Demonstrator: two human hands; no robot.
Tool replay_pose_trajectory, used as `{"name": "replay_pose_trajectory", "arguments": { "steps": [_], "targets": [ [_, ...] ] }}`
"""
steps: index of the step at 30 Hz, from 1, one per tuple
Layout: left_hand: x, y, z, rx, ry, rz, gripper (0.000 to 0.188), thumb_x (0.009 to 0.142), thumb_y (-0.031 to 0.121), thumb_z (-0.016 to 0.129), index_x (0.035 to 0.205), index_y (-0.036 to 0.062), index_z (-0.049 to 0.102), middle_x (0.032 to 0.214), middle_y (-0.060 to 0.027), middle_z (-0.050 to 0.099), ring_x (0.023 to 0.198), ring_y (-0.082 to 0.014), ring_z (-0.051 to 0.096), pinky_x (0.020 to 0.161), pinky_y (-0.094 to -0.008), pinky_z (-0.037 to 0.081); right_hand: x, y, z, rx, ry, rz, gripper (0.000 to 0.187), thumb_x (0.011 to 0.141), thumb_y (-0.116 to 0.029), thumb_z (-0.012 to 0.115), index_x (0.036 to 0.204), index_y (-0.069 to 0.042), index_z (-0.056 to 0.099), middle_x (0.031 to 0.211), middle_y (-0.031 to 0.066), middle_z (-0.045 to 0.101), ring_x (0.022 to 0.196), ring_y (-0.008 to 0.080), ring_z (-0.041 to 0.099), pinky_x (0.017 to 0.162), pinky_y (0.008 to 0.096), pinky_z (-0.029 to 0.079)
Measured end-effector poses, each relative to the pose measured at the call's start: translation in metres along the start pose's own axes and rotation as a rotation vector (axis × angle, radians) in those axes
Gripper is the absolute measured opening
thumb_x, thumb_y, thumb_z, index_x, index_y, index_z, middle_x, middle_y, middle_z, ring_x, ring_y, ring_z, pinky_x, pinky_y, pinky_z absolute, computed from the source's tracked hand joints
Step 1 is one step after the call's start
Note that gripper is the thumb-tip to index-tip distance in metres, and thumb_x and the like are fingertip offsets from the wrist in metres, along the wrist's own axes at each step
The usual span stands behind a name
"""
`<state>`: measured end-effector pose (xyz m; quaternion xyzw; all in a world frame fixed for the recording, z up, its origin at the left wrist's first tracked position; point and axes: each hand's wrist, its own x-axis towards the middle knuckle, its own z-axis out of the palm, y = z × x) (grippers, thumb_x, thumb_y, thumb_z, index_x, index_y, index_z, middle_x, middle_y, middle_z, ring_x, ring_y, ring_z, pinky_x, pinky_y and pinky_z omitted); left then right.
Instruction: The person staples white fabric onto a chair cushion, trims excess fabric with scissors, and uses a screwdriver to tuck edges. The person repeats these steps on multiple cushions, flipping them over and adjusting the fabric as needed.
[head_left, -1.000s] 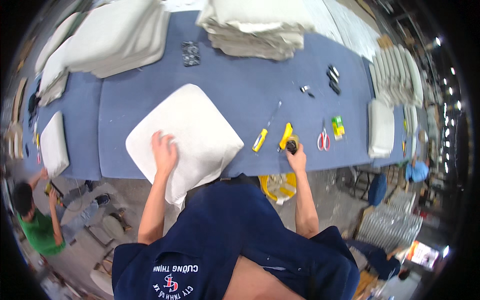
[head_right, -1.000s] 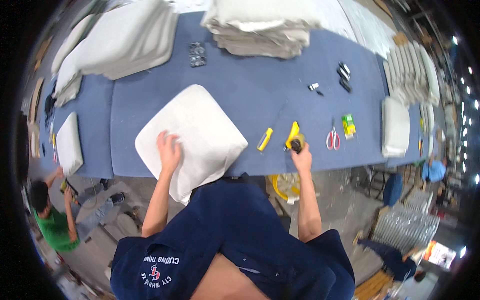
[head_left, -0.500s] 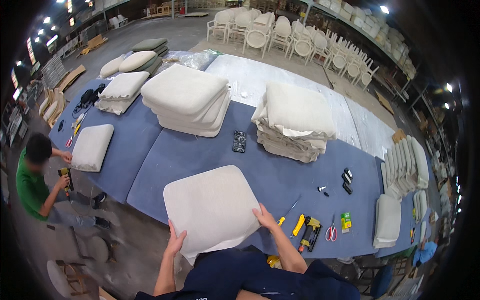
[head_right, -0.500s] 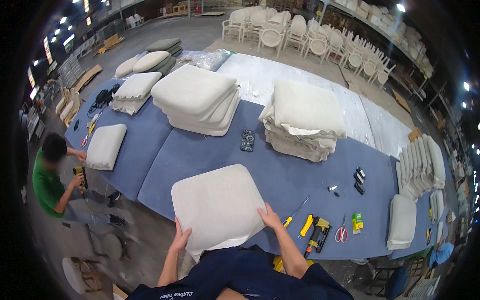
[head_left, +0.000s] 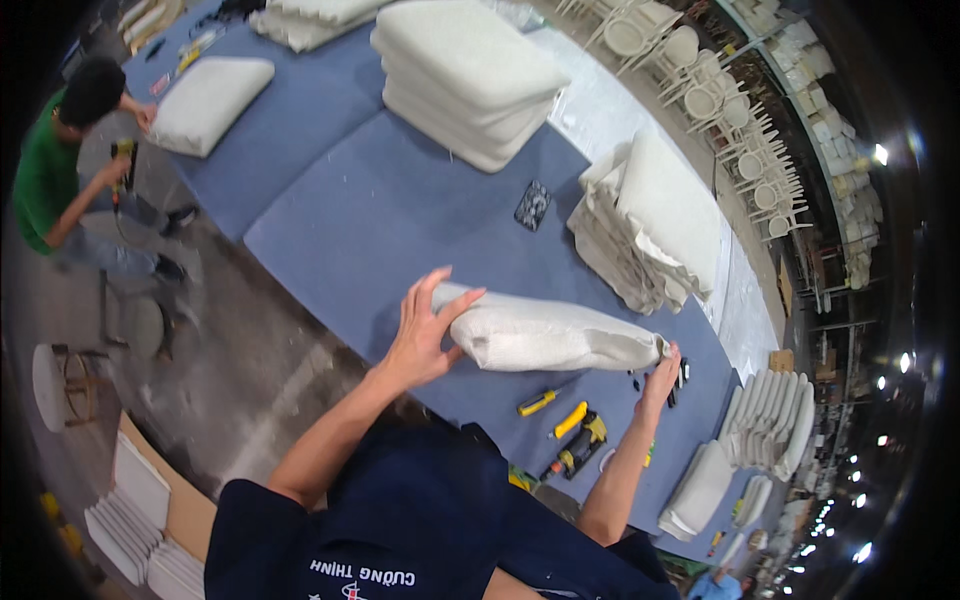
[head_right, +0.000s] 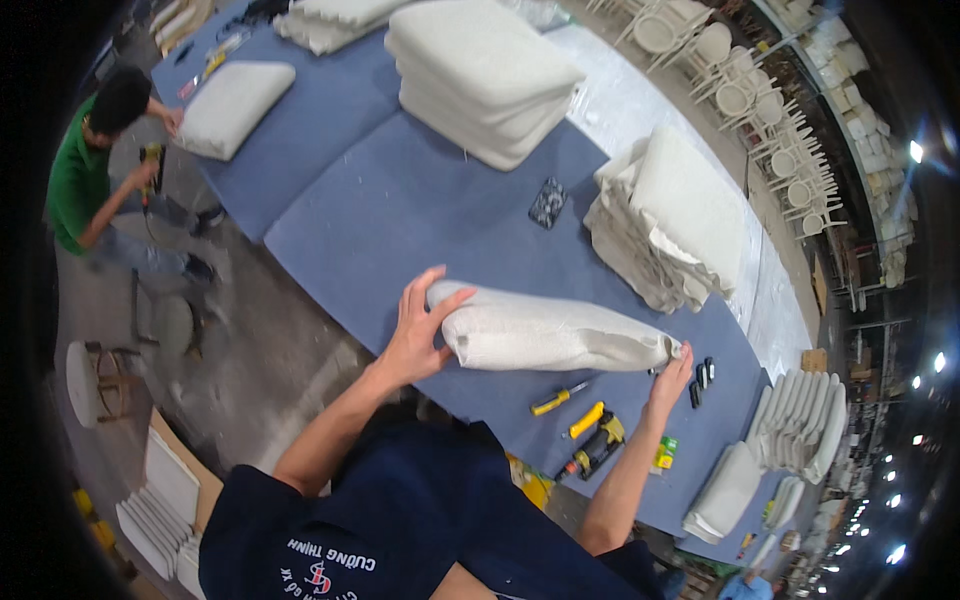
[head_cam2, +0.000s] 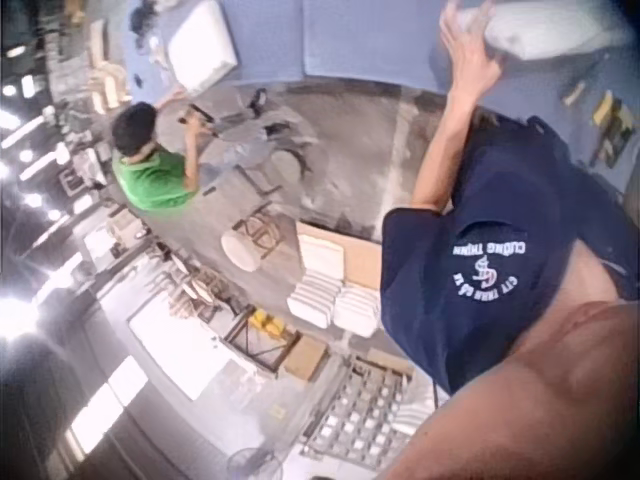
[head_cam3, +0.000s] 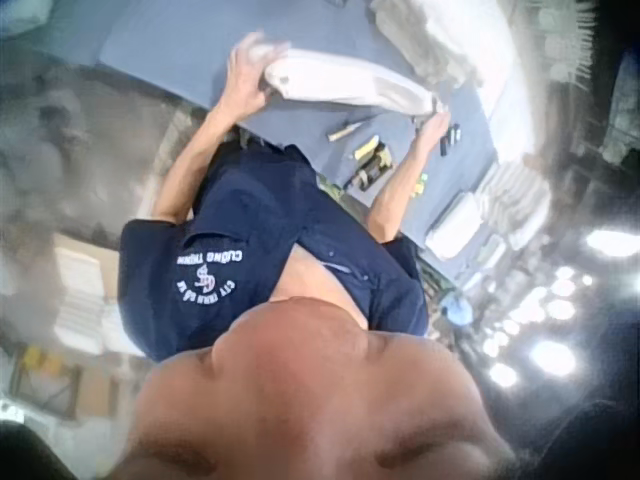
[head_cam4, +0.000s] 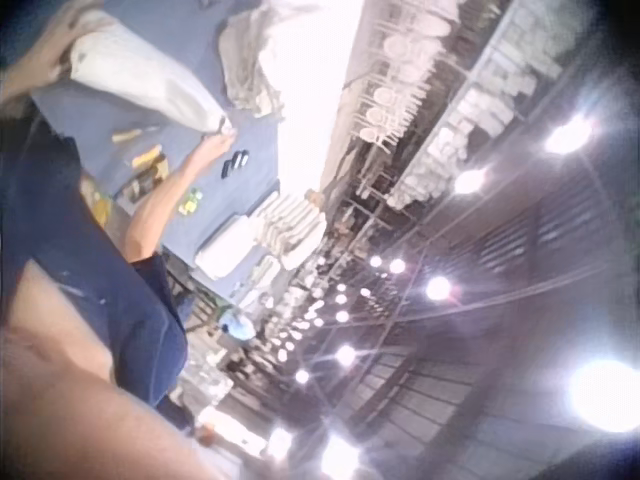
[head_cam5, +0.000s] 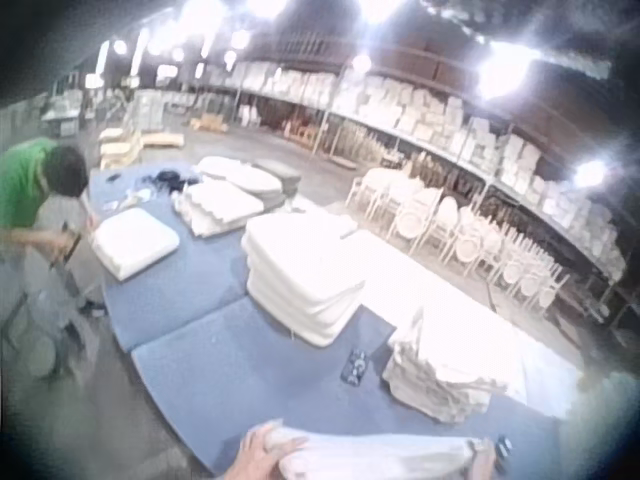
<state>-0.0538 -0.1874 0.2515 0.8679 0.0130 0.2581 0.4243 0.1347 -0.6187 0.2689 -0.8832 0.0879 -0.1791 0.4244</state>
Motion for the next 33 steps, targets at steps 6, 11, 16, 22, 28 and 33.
{"name": "replay_pose_trajectory", "arguments": {
  "steps": [6, 11, 16, 22, 28, 33],
  "targets": [
    [-0.013, -0.024, 0.036, -0.464, -0.031, 0.125, 0.076, 0.069, 0.005, 0.084, 0.140, 0.0099, 0.060, 0.144, -0.0148, 0.060, 0.139, -0.0361, 0.053, 0.118, -0.0515, 0.038, -0.131, -0.180, 0.030, 0.012, -0.471, -0.781, 0.082, 0.088, -0.058, 0.076, 0.146, -0.004, 0.056, 0.147, 0.0158, 0.056, 0.145, 0.0362, 0.045, 0.120, 0.0539, 0.029],
    [-0.015, -0.024, 0.024, -0.500, 0.058, 0.035, 0.074, 0.070, 0.006, 0.085, 0.140, 0.0094, 0.060, 0.140, -0.0121, 0.063, 0.137, -0.0344, 0.055, 0.120, -0.0515, 0.037, -0.151, -0.243, 0.081, -0.201, -0.931, -1.024, 0.055, 0.074, -0.038, 0.090, 0.116, -0.008, 0.069, 0.108, 0.0084, 0.065, 0.114, 0.0321, 0.059, 0.100, 0.0510, 0.041],
    [-0.001, -0.023, 0.021, -0.592, 0.082, 0.036, 0.067, 0.081, 0.008, 0.082, 0.144, 0.0083, 0.057, 0.146, -0.0109, 0.061, 0.142, -0.0319, 0.051, 0.123, -0.0511, 0.031, -0.125, -0.254, 0.133, 0.033, -0.893, -0.790, 0.022, 0.084, -0.015, 0.083, 0.088, 0.000, 0.068, 0.079, 0.0091, 0.061, 0.075, 0.0273, 0.061, 0.066, 0.0363, 0.047],
    [0.003, -0.012, 0.035, -0.770, 0.430, 0.032, 0.042, 0.092, 0.001, 0.073, 0.133, 0.0059, 0.062, 0.140, -0.0138, 0.066, 0.129, -0.0307, 0.063, 0.110, -0.0438, 0.048, -0.119, -0.248, 0.152, 0.167, -0.854, -0.670, 0.016, 0.089, -0.011, 0.080, 0.090, 0.000, 0.068, 0.077, 0.0098, 0.062, 0.070, 0.0223, 0.061, 0.066, 0.0341, 0.047],
    [0.024, -0.021, 0.039, -0.448, 0.600, 0.181, 0.021, 0.095, -0.004, 0.069, 0.114, 0.0060, 0.069, 0.129, -0.0153, 0.072, 0.104, -0.0304, 0.075, 0.088, -0.0364, 0.061, -0.139, -0.269, 0.127, 0.278, -0.746, -0.757, 0.010, 0.090, -0.005, 0.074, 0.099, -0.004, 0.070, 0.081, 0.0085, 0.062, 0.073, 0.0262, 0.061, 0.068, 0.0350, 0.048],
    [0.033, -0.027, 0.043, -0.495, 0.518, 0.158, 0.017, 0.094, -0.002, 0.071, 0.107, 0.0081, 0.074, 0.125, -0.0136, 0.073, 0.102, -0.0279, 0.075, 0.085, -0.0357, 0.061, -0.112, -0.282, 0.113, -0.161, -0.791, -1.352, 0.023, 0.084, -0.001, 0.071, 0.106, -0.006, 0.070, 0.088, 0.0075, 0.059, 0.084, 0.0304, 0.057, 0.076, 0.0399, 0.048]
  ]
}}
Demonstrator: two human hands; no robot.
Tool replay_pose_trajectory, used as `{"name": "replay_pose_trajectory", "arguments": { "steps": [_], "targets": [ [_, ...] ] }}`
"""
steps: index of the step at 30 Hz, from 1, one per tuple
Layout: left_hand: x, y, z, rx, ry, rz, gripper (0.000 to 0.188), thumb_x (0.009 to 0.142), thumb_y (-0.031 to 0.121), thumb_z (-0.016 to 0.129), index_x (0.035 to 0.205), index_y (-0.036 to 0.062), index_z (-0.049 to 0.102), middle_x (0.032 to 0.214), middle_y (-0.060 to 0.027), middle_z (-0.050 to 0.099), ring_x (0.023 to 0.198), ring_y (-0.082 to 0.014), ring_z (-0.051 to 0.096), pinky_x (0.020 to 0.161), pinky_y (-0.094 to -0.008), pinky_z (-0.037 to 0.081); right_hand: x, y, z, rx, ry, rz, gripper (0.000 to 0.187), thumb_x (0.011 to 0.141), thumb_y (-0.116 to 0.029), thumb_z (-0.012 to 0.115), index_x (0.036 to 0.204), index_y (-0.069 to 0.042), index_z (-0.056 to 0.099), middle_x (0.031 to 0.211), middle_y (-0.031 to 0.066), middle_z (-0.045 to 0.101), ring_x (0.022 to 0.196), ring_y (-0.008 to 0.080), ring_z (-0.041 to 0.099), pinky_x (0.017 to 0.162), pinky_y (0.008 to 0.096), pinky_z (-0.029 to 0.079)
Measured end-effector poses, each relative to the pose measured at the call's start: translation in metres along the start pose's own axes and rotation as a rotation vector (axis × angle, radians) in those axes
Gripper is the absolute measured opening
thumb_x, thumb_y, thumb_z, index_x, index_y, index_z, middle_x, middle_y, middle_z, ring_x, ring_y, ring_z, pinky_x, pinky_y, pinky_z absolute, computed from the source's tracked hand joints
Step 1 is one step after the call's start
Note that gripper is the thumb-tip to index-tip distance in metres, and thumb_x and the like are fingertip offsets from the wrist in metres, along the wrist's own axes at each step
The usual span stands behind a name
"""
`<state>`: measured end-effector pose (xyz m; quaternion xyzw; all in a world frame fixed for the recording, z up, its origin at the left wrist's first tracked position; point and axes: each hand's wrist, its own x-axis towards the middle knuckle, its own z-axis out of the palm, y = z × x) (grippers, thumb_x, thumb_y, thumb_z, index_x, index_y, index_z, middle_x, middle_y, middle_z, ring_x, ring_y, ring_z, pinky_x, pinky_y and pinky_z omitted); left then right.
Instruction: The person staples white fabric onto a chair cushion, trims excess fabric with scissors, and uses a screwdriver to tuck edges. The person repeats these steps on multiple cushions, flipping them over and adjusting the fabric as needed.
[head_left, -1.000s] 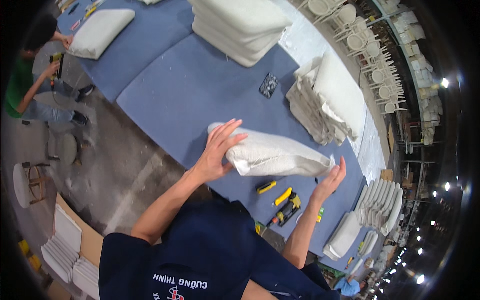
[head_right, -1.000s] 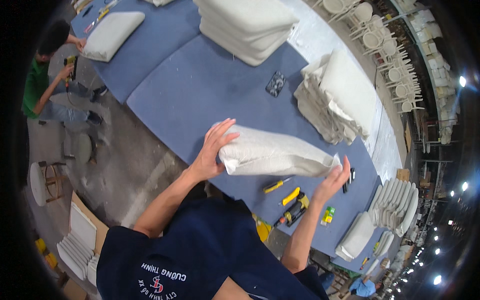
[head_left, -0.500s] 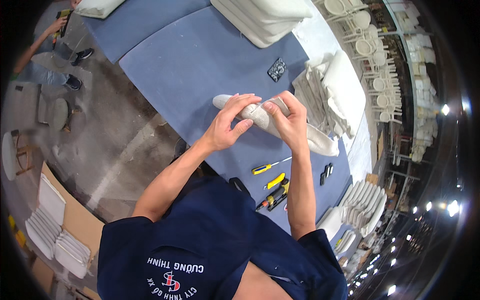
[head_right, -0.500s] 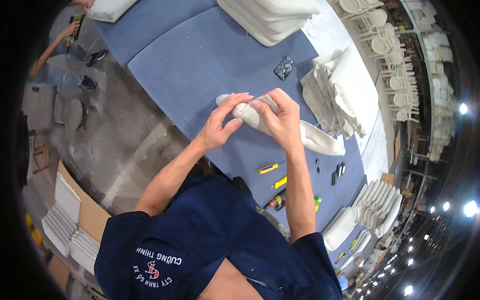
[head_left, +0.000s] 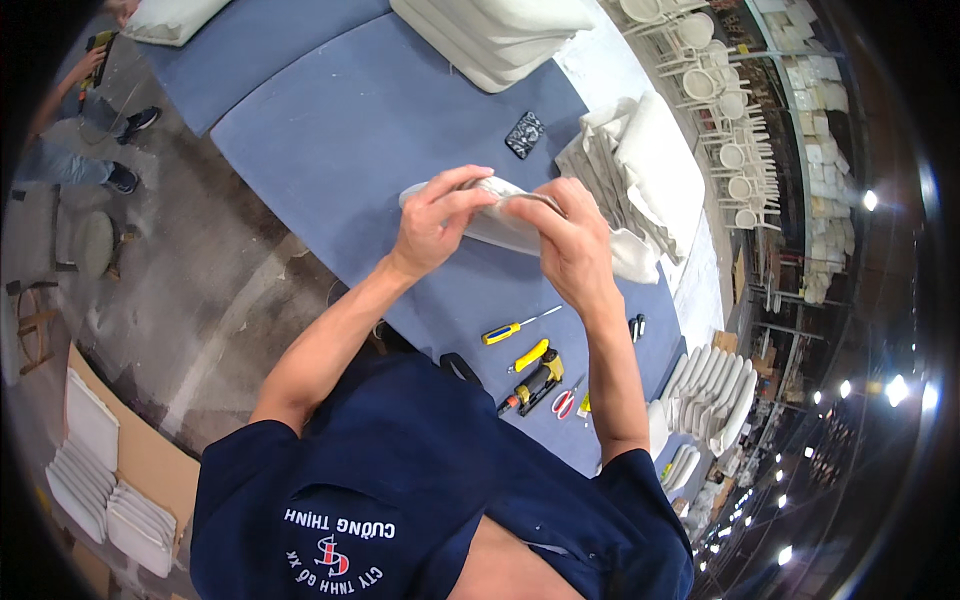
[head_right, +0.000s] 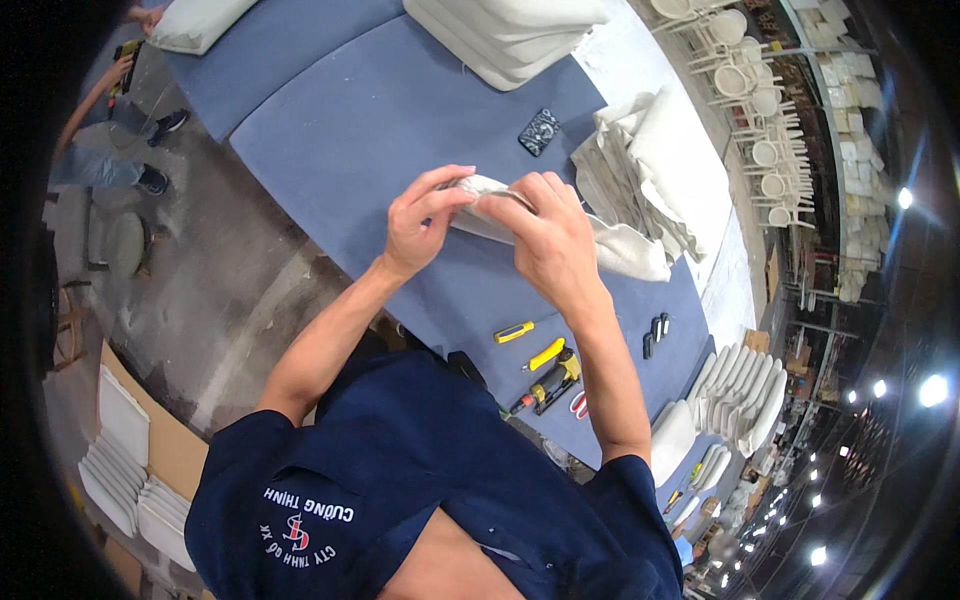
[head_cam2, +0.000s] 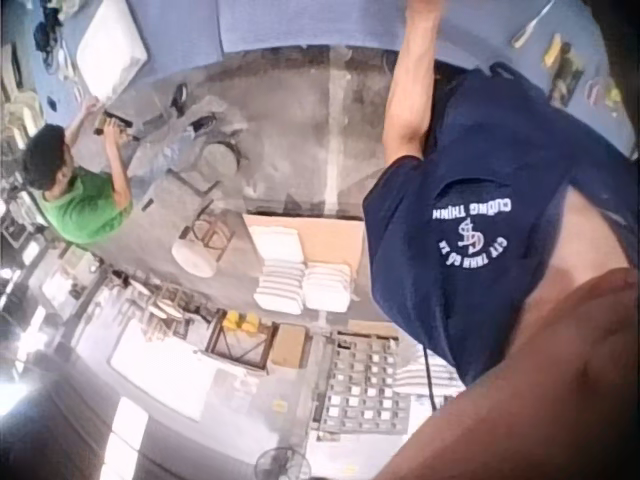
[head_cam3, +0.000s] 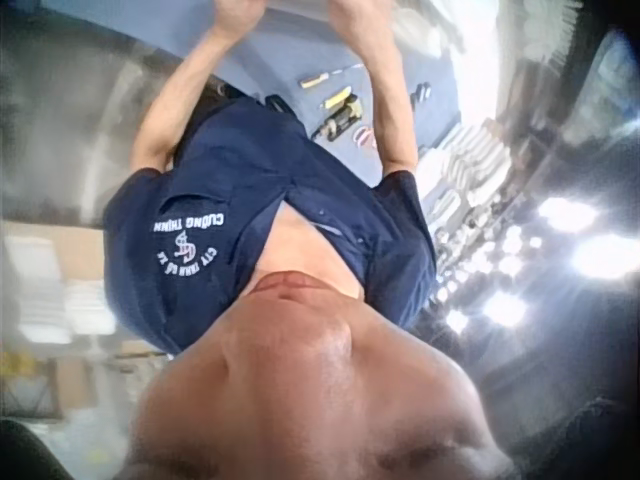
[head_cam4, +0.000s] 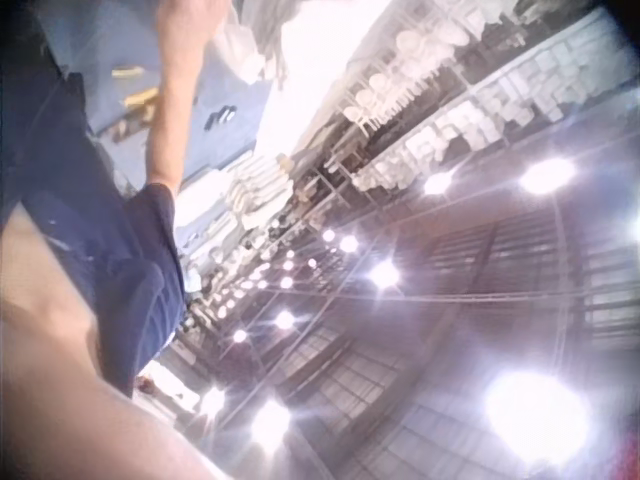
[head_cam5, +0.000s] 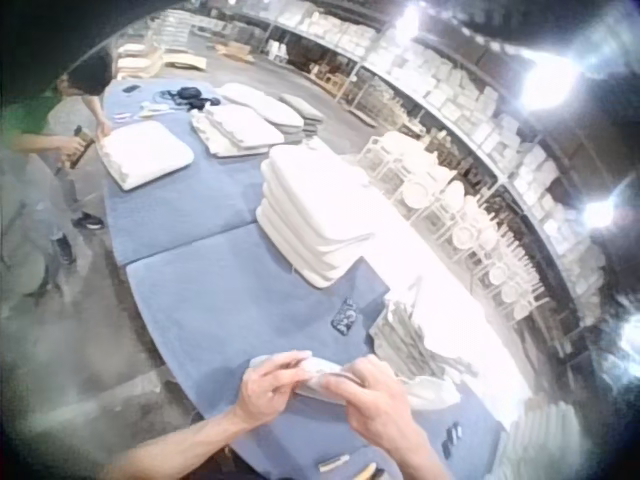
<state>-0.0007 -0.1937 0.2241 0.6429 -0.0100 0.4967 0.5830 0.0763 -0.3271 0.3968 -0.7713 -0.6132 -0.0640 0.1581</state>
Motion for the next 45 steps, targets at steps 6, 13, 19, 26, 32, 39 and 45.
{"name": "replay_pose_trajectory", "arguments": {
  "steps": [6, 13, 19, 26, 32, 39, 45],
  "targets": [
    [0.010, -0.001, -0.002, -0.180, -0.041, -0.092, 0.010, 0.099, 0.007, 0.068, 0.108, 0.0080, 0.074, 0.124, -0.0127, 0.073, 0.101, -0.0250, 0.074, 0.084, -0.0348, 0.059, 0.012, -0.010, -0.012, -0.027, -0.088, 0.052, 0.014, 0.087, -0.009, 0.074, 0.099, -0.005, 0.070, 0.088, 0.0083, 0.057, 0.088, 0.0301, 0.057, 0.078, 0.0425, 0.048],
    [0.003, 0.001, -0.001, -0.289, -0.048, -0.210, 0.010, 0.104, 0.012, 0.066, 0.109, 0.0070, 0.073, 0.127, -0.0087, 0.070, 0.100, -0.0172, 0.068, 0.082, -0.0298, 0.054, 0.025, -0.003, -0.006, -0.050, -0.131, 0.153, 0.014, 0.091, -0.015, 0.073, 0.089, -0.002, 0.067, 0.087, 0.0126, 0.059, 0.087, 0.0326, 0.059, 0.079, 0.0441, 0.049],
    [-0.005, 0.007, 0.001, -0.404, -0.022, -0.346, 0.014, 0.108, 0.018, 0.061, 0.111, 0.0071, 0.070, 0.130, -0.0072, 0.066, 0.112, -0.0158, 0.062, 0.096, -0.0319, 0.049, 0.027, 0.000, 0.004, -0.009, -0.079, 0.194, 0.015, 0.091, -0.015, 0.073, 0.088, -0.002, 0.068, 0.086, 0.0135, 0.059, 0.087, 0.0340, 0.060, 0.079, 0.0451, 0.049],
    [-0.017, 0.013, 0.000, -0.388, -0.007, -0.279, 0.018, 0.107, 0.019, 0.063, 0.120, 0.0062, 0.061, 0.131, -0.0100, 0.065, 0.117, -0.0182, 0.062, 0.101, -0.0343, 0.048, 0.020, 0.006, 0.016, 0.076, -0.122, 0.236, 0.015, 0.091, -0.016, 0.073, 0.088, -0.002, 0.069, 0.086, 0.0128, 0.059, 0.088, 0.0338, 0.060, 0.079, 0.0457, 0.049],
    [-0.013, 0.022, -0.005, -0.525, -0.050, -0.467, 0.028, 0.106, 0.025, 0.063, 0.125, 0.0049, 0.060, 0.133, -0.0092, 0.063, 0.119, -0.0175, 0.059, 0.106, -0.0344, 0.046, 0.016, 0.014, 0.022, 0.099, -0.128, 0.180, 0.017, 0.091, -0.020, 0.074, 0.090, -0.003, 0.070, 0.085, 0.0112, 0.060, 0.087, 0.0324, 0.061, 0.079, 0.0447, 0.050],
    [-0.023, 0.022, -0.007, -0.456, -0.162, -0.483, 0.025, 0.108, 0.020, 0.056, 0.128, 0.0051, 0.058, 0.135, -0.0108, 0.059, 0.123, -0.0194, 0.056, 0.109, -0.0365, 0.043, 0.018, 0.022, 0.014, 0.062, -0.215, 0.011, 0.022, 0.090, -0.025, 0.075, 0.089, -0.005, 0.067, 0.084, 0.0091, 0.059, 0.085, 0.0305, 0.060, 0.077, 0.0428, 0.051],
    [-0.055, 0.023, -0.012, -0.502, -0.181, -0.468, 0.026, 0.108, 0.027, 0.058, 0.125, 0.0070, 0.057, 0.136, -0.0125, 0.057, 0.127, -0.0233, 0.053, 0.112, -0.0396, 0.040, 0.002, 0.030, 0.040, 0.293, -0.309, -0.029, 0.029, 0.092, -0.031, 0.075, 0.087, -0.005, 0.064, 0.080, 0.0099, 0.059, 0.078, 0.0303, 0.060, 0.068, 0.0423, 0.048]
  ]
}}
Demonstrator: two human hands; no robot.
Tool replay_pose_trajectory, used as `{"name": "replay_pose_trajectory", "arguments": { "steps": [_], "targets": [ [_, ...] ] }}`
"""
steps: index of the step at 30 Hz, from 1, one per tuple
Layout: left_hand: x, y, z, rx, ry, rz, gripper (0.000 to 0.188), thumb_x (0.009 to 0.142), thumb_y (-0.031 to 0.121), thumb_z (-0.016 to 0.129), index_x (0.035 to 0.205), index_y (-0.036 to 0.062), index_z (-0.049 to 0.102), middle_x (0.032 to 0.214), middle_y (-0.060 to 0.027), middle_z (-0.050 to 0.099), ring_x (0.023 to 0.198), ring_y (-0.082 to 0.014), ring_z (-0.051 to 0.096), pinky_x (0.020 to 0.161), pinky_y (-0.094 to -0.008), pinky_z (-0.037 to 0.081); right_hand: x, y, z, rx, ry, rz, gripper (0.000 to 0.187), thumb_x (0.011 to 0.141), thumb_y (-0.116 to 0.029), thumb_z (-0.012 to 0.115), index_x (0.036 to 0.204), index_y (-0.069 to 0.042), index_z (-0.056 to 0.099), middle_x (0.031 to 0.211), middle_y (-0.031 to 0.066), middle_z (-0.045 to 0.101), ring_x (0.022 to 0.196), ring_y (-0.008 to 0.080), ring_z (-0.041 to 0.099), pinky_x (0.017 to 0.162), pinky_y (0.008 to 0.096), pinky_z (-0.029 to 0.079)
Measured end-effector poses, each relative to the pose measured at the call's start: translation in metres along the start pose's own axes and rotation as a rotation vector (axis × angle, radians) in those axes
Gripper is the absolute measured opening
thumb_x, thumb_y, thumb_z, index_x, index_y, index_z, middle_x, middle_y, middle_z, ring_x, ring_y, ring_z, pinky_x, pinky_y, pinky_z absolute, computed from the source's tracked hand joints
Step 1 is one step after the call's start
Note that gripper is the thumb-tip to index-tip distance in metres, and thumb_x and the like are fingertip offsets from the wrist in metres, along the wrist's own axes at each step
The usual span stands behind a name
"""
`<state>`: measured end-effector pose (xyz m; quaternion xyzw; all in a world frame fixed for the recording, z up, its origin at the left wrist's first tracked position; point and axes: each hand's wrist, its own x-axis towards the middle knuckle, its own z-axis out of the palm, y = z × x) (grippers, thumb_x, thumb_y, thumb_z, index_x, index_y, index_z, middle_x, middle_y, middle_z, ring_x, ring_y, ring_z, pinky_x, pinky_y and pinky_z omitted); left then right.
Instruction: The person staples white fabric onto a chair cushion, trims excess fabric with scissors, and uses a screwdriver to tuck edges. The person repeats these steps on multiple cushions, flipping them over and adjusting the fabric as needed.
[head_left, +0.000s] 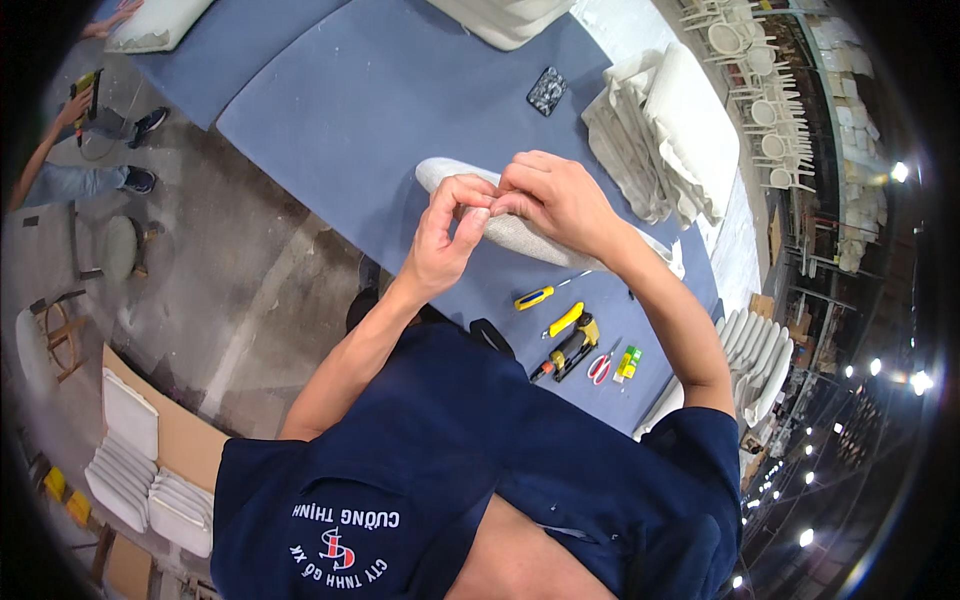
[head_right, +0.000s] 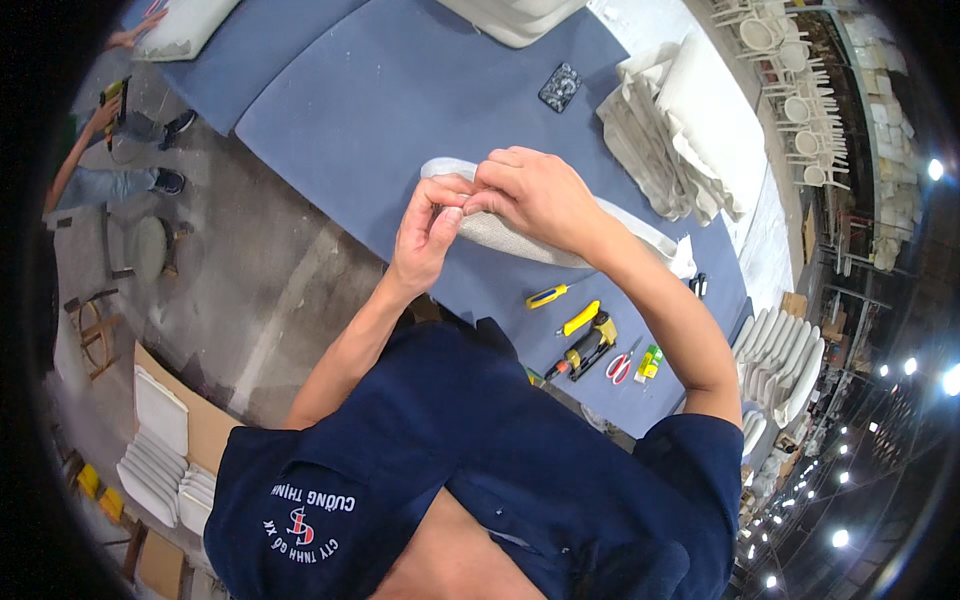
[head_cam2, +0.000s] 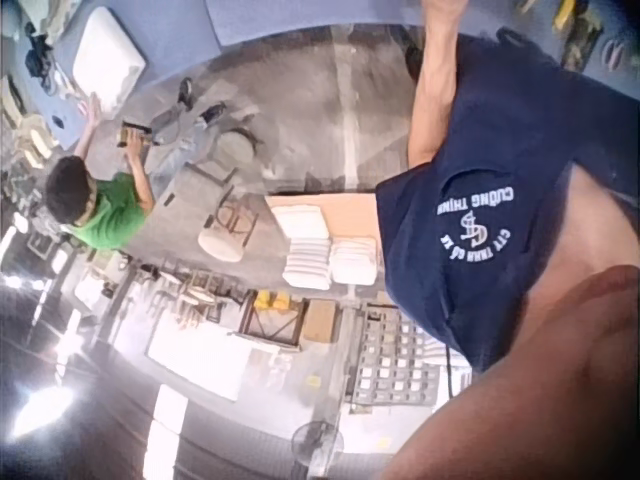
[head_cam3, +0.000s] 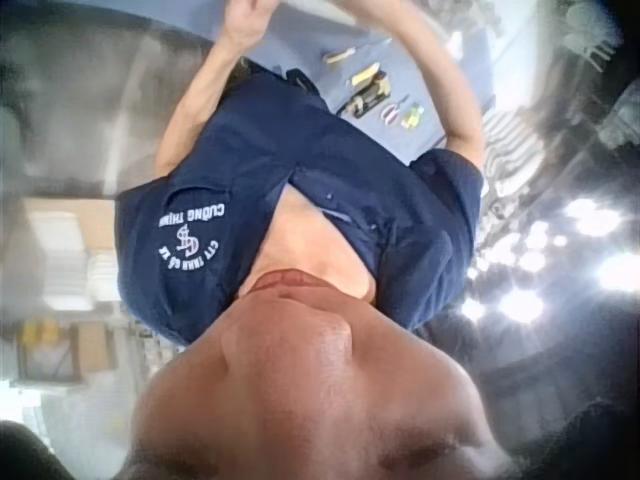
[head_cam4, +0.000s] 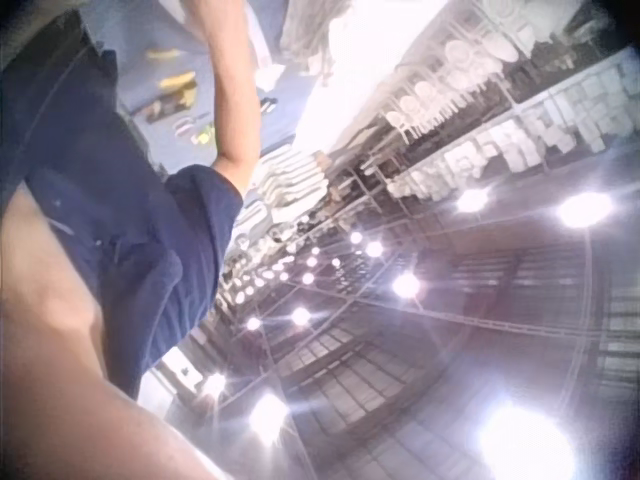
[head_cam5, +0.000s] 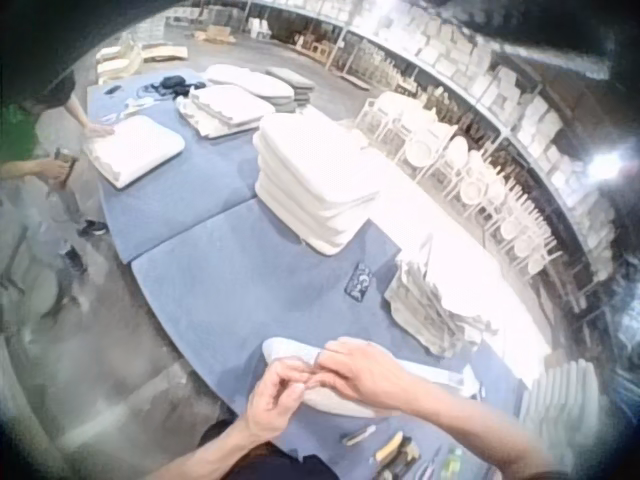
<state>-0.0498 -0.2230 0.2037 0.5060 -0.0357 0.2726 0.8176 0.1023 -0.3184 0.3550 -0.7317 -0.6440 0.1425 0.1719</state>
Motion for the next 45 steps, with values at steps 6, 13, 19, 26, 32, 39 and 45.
{"name": "replay_pose_trajectory", "arguments": {
  "steps": [6, 13, 19, 26, 32, 39, 45],
  "targets": [
    [-0.058, 0.018, -0.008, -0.057, 0.139, -0.252, 0.099, 0.089, 0.071, 0.069, 0.159, 0.0157, 0.027, 0.167, -0.0145, 0.020, 0.156, -0.0320, 0.023, 0.126, -0.0485, 0.022, -0.018, -0.007, 0.051, 0.481, -0.061, 0.190, 0.032, 0.098, -0.032, 0.074, 0.084, -0.004, 0.070, 0.070, 0.0128, 0.061, 0.063, 0.0289, 0.057, 0.060, 0.0385, 0.044],
    [-0.031, 0.026, 0.014, -0.556, 0.171, -0.459, 0.087, 0.105, 0.062, 0.051, 0.170, 0.0296, 0.003, 0.174, -0.0050, 0.015, 0.160, -0.0247, 0.018, 0.129, -0.0501, 0.019, -0.007, -0.018, 0.083, 0.796, 0.314, 0.420, 0.031, 0.102, -0.028, 0.068, 0.087, -0.002, 0.073, 0.066, 0.0072, 0.061, 0.065, 0.0107, 0.056, 0.060, 0.0333, 0.045],
    [0.100, 0.046, 0.034, 0.059, -0.140, -0.157, 0.072, 0.109, 0.038, 0.055, 0.167, 0.0113, 0.022, 0.165, -0.0139, 0.035, 0.152, -0.0284, 0.036, 0.124, -0.0400, 0.028, -0.006, -0.006, 0.033, 0.762, 0.874, 0.391, 0.035, 0.106, -0.026, 0.065, 0.080, -0.001, 0.063, 0.067, -0.0038, 0.050, 0.068, 0.0053, 0.043, 0.059, 0.0282, 0.038],
    [0.184, 0.159, 0.163, 0.860, -0.955, -0.116, 0.061, 0.100, 0.039, 0.064, 0.152, 0.0088, 0.054, 0.124, -0.0200, 0.073, 0.116, -0.0347, 0.071, 0.101, -0.0390, 0.052, -0.065, -0.058, 0.007, 1.346, 1.627, 0.105, 0.028, 0.112, -0.030, 0.058, 0.095, -0.009, 0.062, 0.087, -0.0097, 0.056, 0.077, 0.0005, 0.043, 0.065, 0.0217, 0.037],
    [0.189, 0.013, 0.173, 1.163, -1.438, -0.502, 0.060, 0.103, 0.048, 0.057, 0.156, 0.0205, 0.051, 0.138, -0.0186, 0.068, 0.126, -0.0389, 0.064, 0.109, -0.0417, 0.047, -0.103, 0.026, 0.147, 0.932, 1.778, 0.576, 0.039, 0.111, -0.036, 0.057, 0.088, -0.005, 0.059, 0.075, -0.0012, 0.057, 0.065, 0.0064, 0.052, 0.058, 0.0268, 0.043],
    [0.184, -0.017, 0.178, 0.916, -1.603, -0.791, 0.063, 0.114, 0.048, 0.039, 0.166, 0.0134, 0.032, 0.159, -0.0154, 0.049, 0.149, -0.0274, 0.043, 0.123, -0.0384, 0.031, -0.113, 0.027, 0.184, 0.714, 1.805, 0.612, 0.045, 0.111, -0.036, 0.057, 0.082, -0.001, 0.055, 0.068, 0.0049, 0.057, 0.058, 0.0132, 0.059, 0.053, 0.0304, 0.047],
    [0.166, -0.012, 0.210, 1.328, -1.579, -0.432, 0.056, 0.105, 0.044, 0.055, 0.153, 0.0163, 0.047, 0.121, -0.0243, 0.072, 0.114, -0.0445, 0.068, 0.100, -0.0507, 0.052, -0.124, 0.052, 0.184, 0.550, 1.701, 0.625, 0.032, 0.111, -0.027, 0.054, 0.091, -0.002, 0.057, 0.071, 0.0098, 0.059, 0.061, 0.0258, 0.063, 0.057, 0.0379, 0.050]
  ]
}}
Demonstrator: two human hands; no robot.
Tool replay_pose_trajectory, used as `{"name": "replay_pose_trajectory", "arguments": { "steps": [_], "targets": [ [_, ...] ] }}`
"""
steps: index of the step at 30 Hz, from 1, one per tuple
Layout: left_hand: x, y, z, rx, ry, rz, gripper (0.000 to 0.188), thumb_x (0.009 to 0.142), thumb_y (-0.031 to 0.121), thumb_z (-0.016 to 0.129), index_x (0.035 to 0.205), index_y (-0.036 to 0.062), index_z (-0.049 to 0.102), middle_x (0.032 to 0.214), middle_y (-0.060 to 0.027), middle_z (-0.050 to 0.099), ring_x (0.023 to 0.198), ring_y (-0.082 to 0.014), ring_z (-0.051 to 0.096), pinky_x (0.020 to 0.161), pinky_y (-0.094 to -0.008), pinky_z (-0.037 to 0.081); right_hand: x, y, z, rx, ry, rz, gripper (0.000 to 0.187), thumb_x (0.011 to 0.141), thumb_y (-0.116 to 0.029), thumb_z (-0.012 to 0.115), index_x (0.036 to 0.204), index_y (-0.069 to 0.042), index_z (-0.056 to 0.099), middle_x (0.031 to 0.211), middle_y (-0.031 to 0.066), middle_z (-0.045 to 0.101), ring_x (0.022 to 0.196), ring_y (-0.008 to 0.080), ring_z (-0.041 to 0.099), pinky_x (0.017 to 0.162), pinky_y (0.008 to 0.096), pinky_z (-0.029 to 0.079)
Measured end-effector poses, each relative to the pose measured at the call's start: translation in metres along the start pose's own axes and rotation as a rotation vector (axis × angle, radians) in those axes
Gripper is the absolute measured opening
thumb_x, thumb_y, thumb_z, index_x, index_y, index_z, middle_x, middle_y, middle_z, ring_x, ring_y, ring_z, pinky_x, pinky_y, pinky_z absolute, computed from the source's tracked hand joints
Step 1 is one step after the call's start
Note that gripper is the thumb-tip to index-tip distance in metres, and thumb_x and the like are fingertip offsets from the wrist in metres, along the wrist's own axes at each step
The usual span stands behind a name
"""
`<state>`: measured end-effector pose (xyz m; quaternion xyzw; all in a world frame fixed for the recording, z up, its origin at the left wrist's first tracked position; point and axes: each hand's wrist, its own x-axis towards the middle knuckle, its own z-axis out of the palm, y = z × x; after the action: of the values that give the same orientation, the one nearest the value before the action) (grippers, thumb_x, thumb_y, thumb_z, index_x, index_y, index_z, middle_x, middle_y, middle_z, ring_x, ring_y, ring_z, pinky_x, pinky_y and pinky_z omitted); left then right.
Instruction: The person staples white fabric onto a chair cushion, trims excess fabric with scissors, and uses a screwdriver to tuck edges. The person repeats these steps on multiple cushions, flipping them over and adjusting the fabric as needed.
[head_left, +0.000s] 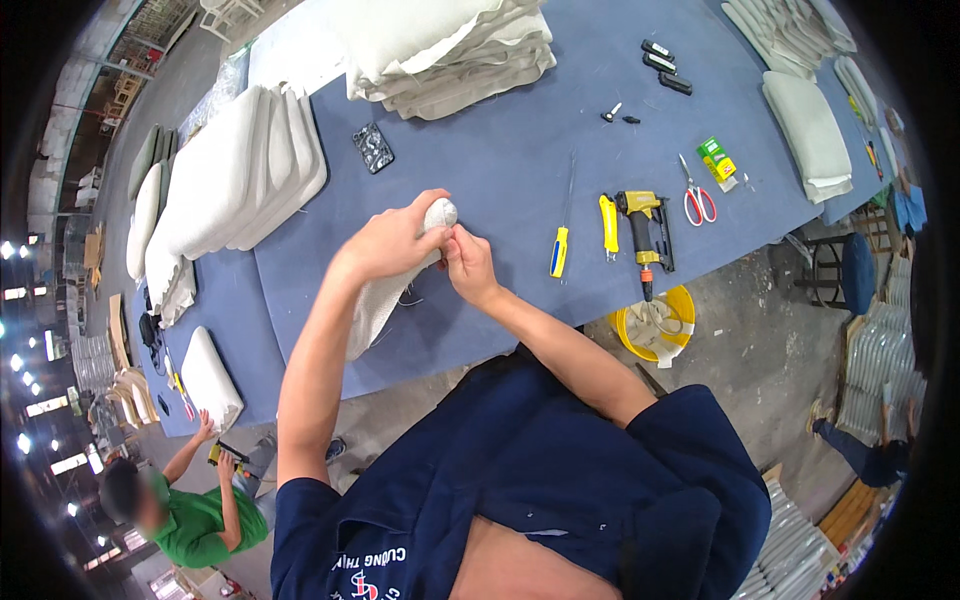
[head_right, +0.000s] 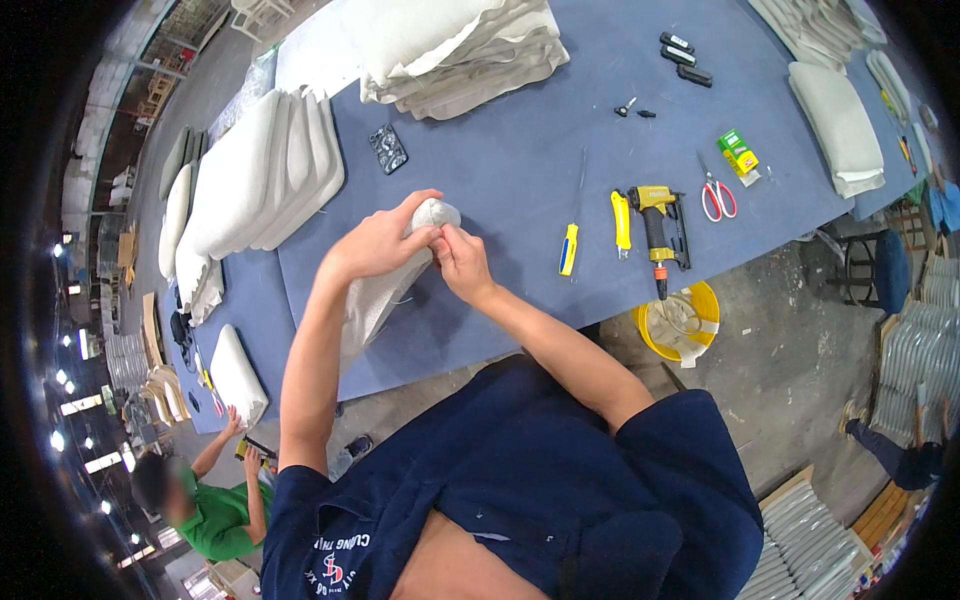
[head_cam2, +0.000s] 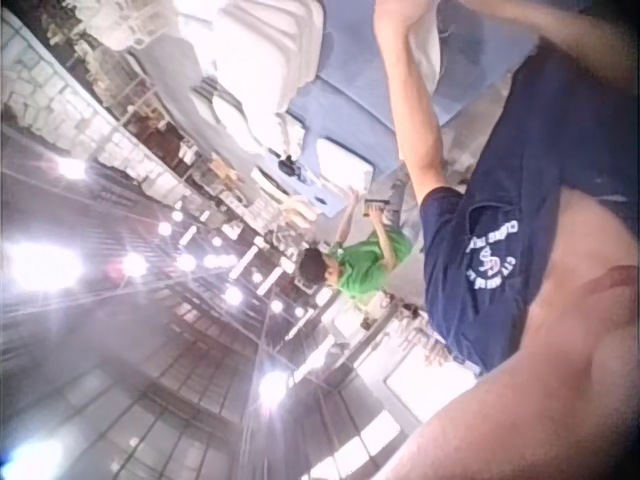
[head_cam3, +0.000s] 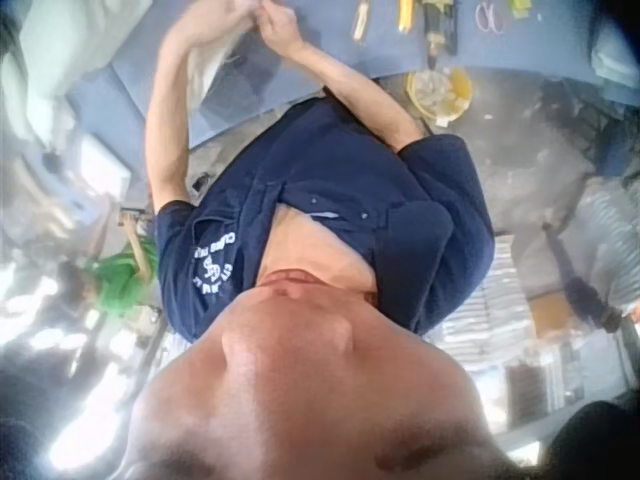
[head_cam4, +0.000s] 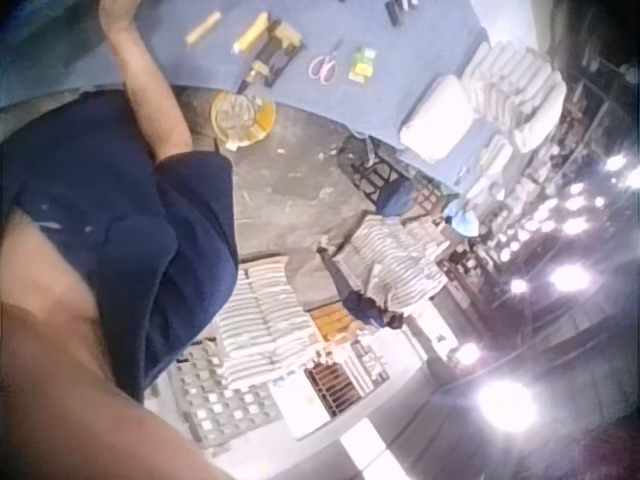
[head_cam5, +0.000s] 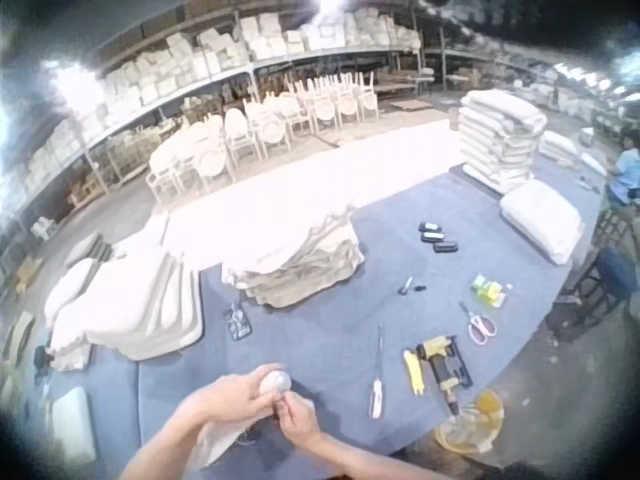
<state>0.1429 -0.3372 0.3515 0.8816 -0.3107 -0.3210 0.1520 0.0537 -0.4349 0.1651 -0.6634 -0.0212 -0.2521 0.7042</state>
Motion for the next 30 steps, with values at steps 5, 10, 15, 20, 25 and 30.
{"name": "replay_pose_trajectory", "arguments": {
  "steps": [5, 10, 15, 20, 25, 30],
  "targets": [
    [-0.010, 0.007, 0.026, 0.152, 0.267, -0.021, 0.048, 0.101, 0.040, 0.058, 0.144, 0.0194, 0.053, 0.098, -0.0223, 0.077, 0.094, -0.0467, 0.073, 0.085, -0.0562, 0.056, 0.016, -0.006, -0.055, -0.351, -0.282, -0.147, 0.020, 0.104, -0.024, 0.060, 0.105, -0.004, 0.061, 0.090, 0.0146, 0.064, 0.082, 0.0377, 0.066, 0.074, 0.0474, 0.054],
    [-0.027, 0.011, 0.030, 0.145, 0.299, -0.031, 0.048, 0.100, 0.040, 0.060, 0.143, 0.0193, 0.055, 0.098, -0.0204, 0.077, 0.092, -0.0445, 0.074, 0.083, -0.0543, 0.057, 0.008, 0.064, -0.152, -1.129, 0.122, 0.647, 0.070, 0.092, -0.054, 0.073, 0.138, -0.006, 0.050, 0.132, 0.0232, 0.058, 0.104, 0.0479, 0.068, 0.087, 0.0548, 0.056],
    [-0.011, 0.013, 0.034, 0.127, 0.330, 0.076, 0.048, 0.099, 0.040, 0.061, 0.140, 0.0159, 0.057, 0.097, -0.0204, 0.077, 0.091, -0.0434, 0.074, 0.081, -0.0529, 0.058, -0.013, 0.148, -0.220, -1.244, -0.195, 0.809, 0.062, 0.091, -0.056, 0.072, 0.121, -0.003, 0.059, 0.103, 0.0218, 0.076, 0.097, 0.0390, 0.075, 0.088, 0.0504, 0.058],
    [-0.018, -0.008, 0.038, 0.152, 0.356, -0.019, 0.051, 0.098, 0.041, 0.063, 0.134, 0.0063, 0.059, 0.092, -0.0234, 0.076, 0.087, -0.0441, 0.074, 0.077, -0.0535, 0.058, 0.113, 0.010, -0.126, -0.402, -0.010, 0.309, 0.029, 0.110, -0.037, 0.053, 0.113, -0.008, 0.052, 0.084, 0.0053, 0.073, 0.060, 0.0110, 0.060, 0.051, 0.0278, 0.046],
    [-0.018, -0.006, 0.035, 0.173, 0.338, -0.016, 0.052, 0.097, 0.042, 0.065, 0.129, 0.0016, 0.062, 0.088, -0.0247, 0.075, 0.083, -0.0447, 0.074, 0.074, -0.0543, 0.058, 0.179, -0.120, -0.052, 0.147, -0.081, -0.022, 0.018, 0.111, -0.022, 0.055, 0.118, -0.007, 0.049, 0.089, 0.0063, 0.066, 0.083, 0.0134, 0.065, 0.076, 0.0296, 0.053],
    [-0.020, -0.012, 0.035, 0.199, 0.365, 0.001, 0.048, 0.097, 0.044, 0.065, 0.123, 0.0025, 0.063, 0.086, -0.0237, 0.075, 0.081, -0.0445, 0.074, 0.073, -0.0547, 0.058, 0.180, -0.128, -0.037, -0.097, -0.336, 0.022, 0.013, 0.111, -0.018, 0.053, 0.113, -0.005, 0.050, 0.092, 0.0065, 0.068, 0.086, 0.0135, 0.066, 0.079, 0.0307, 0.054]
  ]
}}
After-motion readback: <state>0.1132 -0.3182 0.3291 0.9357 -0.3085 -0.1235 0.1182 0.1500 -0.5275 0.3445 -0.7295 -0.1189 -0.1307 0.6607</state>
